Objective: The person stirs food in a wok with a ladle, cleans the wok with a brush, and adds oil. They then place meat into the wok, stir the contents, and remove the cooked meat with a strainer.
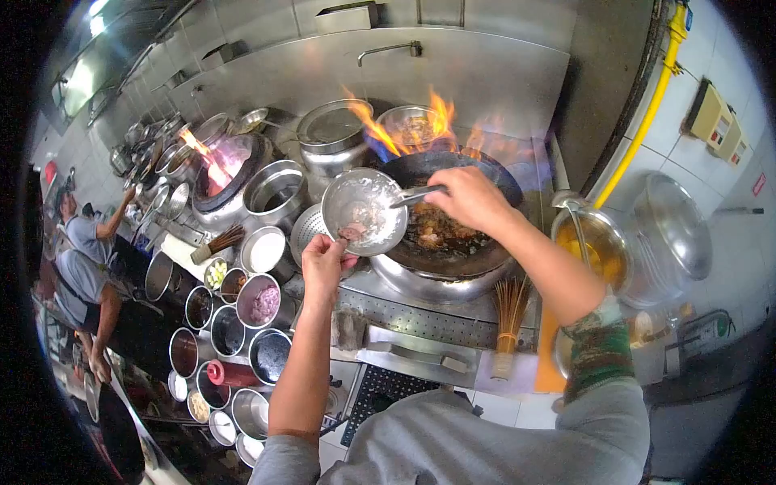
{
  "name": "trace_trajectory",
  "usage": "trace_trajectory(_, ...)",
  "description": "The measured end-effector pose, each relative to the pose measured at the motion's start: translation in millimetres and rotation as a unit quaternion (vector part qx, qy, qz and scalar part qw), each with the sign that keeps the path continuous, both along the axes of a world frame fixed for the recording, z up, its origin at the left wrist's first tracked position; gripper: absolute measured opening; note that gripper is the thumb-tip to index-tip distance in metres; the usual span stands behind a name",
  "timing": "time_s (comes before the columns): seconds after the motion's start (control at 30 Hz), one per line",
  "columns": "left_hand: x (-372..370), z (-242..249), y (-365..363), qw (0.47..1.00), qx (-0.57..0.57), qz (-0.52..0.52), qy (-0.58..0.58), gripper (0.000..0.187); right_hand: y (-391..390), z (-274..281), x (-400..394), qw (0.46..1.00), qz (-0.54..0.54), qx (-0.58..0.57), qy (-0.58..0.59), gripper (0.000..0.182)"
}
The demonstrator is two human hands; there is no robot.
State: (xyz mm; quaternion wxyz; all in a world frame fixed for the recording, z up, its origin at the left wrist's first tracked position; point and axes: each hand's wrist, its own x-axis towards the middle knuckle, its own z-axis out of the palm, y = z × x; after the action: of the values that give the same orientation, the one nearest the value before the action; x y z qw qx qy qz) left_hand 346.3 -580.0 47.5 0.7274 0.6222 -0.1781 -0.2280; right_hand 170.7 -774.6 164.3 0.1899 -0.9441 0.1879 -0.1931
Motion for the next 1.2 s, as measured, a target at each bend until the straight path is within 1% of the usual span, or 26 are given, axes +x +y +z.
trace_trajectory(0.03, -3.1, 0.9, -3.0, 1.0, -0.001, -0.005, -0.001, 0.018, 5.7, 2.6, 1.5, 0.999, 0.029, -0.021, 0.004, 0.022)
trace_trajectory(0.1, -10.5, 8.2, -7.0, 0.999, 0.018, -0.033, -0.029, 0.016, 11.6, -6.1, 8.5, 0.998, 0.045, -0.044, 0.005, 0.021)
trace_trajectory(0.17, -20.4, 16.0, -8.7, 0.998, 0.024, -0.034, -0.044, 0.017, 14.4, -12.3, 13.8, 0.999, 0.043, -0.013, 0.021, 0.022)
trace_trajectory(0.23, -25.3, 20.2, -11.5, 0.998, -0.016, -0.062, -0.029, 0.017, 15.2, -23.1, 16.1, 0.995, 0.07, -0.072, 0.009, 0.02)
trace_trajectory(0.27, -25.4, 20.1, -12.1, 0.996, -0.02, -0.067, -0.051, 0.016, 14.1, -27.8, 17.9, 0.993, 0.088, -0.082, -0.018, 0.016)
trace_trajectory(0.3, -24.2, 20.9, -12.7, 0.996, -0.019, -0.068, -0.052, 0.016, 11.7, -29.0, 17.5, 0.993, 0.087, -0.082, -0.019, 0.016)
trace_trajectory(0.37, -19.5, 24.8, -11.5, 0.999, 0.008, -0.039, 0.014, 0.015, 6.2, -27.8, 16.6, 0.992, 0.105, -0.045, -0.054, 0.015)
trace_trajectory(0.43, -9.5, 19.7, -11.0, 0.999, 0.007, -0.029, 0.036, 0.015, 0.3, -16.1, 13.1, 0.993, 0.063, 0.016, -0.094, 0.016)
trace_trajectory(0.47, -4.5, 15.8, -11.1, 0.998, 0.005, -0.025, 0.058, 0.015, -1.1, -7.0, 10.9, 0.995, 0.031, 0.025, -0.094, 0.016)
trace_trajectory(0.53, 2.4, 8.4, -7.8, 0.998, 0.009, -0.012, 0.059, 0.015, -16.3, -1.0, 9.5, 0.994, -0.027, 0.059, -0.093, 0.016)
trace_trajectory(0.57, 6.0, 3.8, -6.2, 0.998, 0.012, -0.001, 0.06, 0.015, -29.0, -4.0, 9.9, 0.991, -0.039, 0.063, -0.108, 0.016)
trace_trajectory(0.67, 13.5, -0.3, 4.8, 0.999, 0.028, 0.018, 0.035, 0.015, -57.3, -7.8, 13.5, 0.991, -0.066, 0.026, -0.112, 0.016)
trace_trajectory(0.7, 13.3, 2.9, 10.0, 0.999, 0.032, 0.033, 0.026, 0.015, -67.7, -13.6, 17.3, 0.993, -0.071, -0.007, -0.098, 0.016)
trace_trajectory(0.73, 12.5, 6.9, 15.8, 0.998, 0.021, 0.032, 0.041, 0.015, -75.6, -22.4, 21.4, 0.993, -0.075, -0.039, -0.085, 0.015)
trace_trajectory(0.77, 11.9, 8.1, 20.2, 0.998, 0.022, 0.034, 0.04, 0.015, -82.3, -34.1, 26.2, 0.993, -0.074, -0.038, -0.086, 0.015)
trace_trajectory(0.83, 11.0, 8.8, 30.0, 0.998, 0.035, 0.037, 0.028, 0.015, -95.8, -60.3, 41.6, 0.994, -0.085, -0.053, -0.03, 0.014)
trace_trajectory(0.87, 8.3, 7.9, 36.6, 0.998, 0.05, 0.032, 0.023, 0.01, -102.9, -73.3, 51.1, 0.993, -0.097, -0.058, 0.023, 0.015)
trace_trajectory(0.97, -10.3, 18.9, 61.2, 0.998, 0.056, 0.04, 0.013, 0.01, -124.1, -122.0, 78.1, 0.992, -0.105, -0.048, 0.052, 0.019)
trace_trajectory(1.0, -15.9, 19.8, 69.3, 0.996, 0.055, 0.065, 0.014, 0.014, -123.3, -124.4, 81.5, 0.993, -0.098, -0.046, 0.049, 0.019)
trace_trajectory(1.03, -22.0, 21.1, 80.3, 0.996, 0.057, 0.071, 0.012, 0.014, -121.9, -127.7, 84.4, 0.99, -0.115, -0.054, 0.065, 0.019)
trace_trajectory(1.07, -29.5, 22.6, 93.2, 0.995, 0.056, 0.08, 0.019, 0.012, -121.2, -130.8, 88.5, 0.986, -0.13, -0.062, 0.081, 0.019)
trace_trajectory(1.1, -37.8, 25.1, 106.3, 0.994, 0.055, 0.089, 0.027, 0.01, -128.9, -136.7, 92.4, 0.988, -0.12, -0.06, 0.079, 0.019)
trace_trajectory(1.17, -56.2, 33.5, 136.9, 0.985, 0.093, 0.138, 0.035, 0.01, -153.4, -150.0, 94.8, 0.984, -0.151, -0.021, 0.092, 0.023)
trace_trajectory(1.2, -65.8, 35.4, 153.3, 0.982, 0.082, 0.159, 0.056, 0.009, -166.4, -154.1, 93.0, 0.983, -0.178, -0.01, 0.044, 0.024)
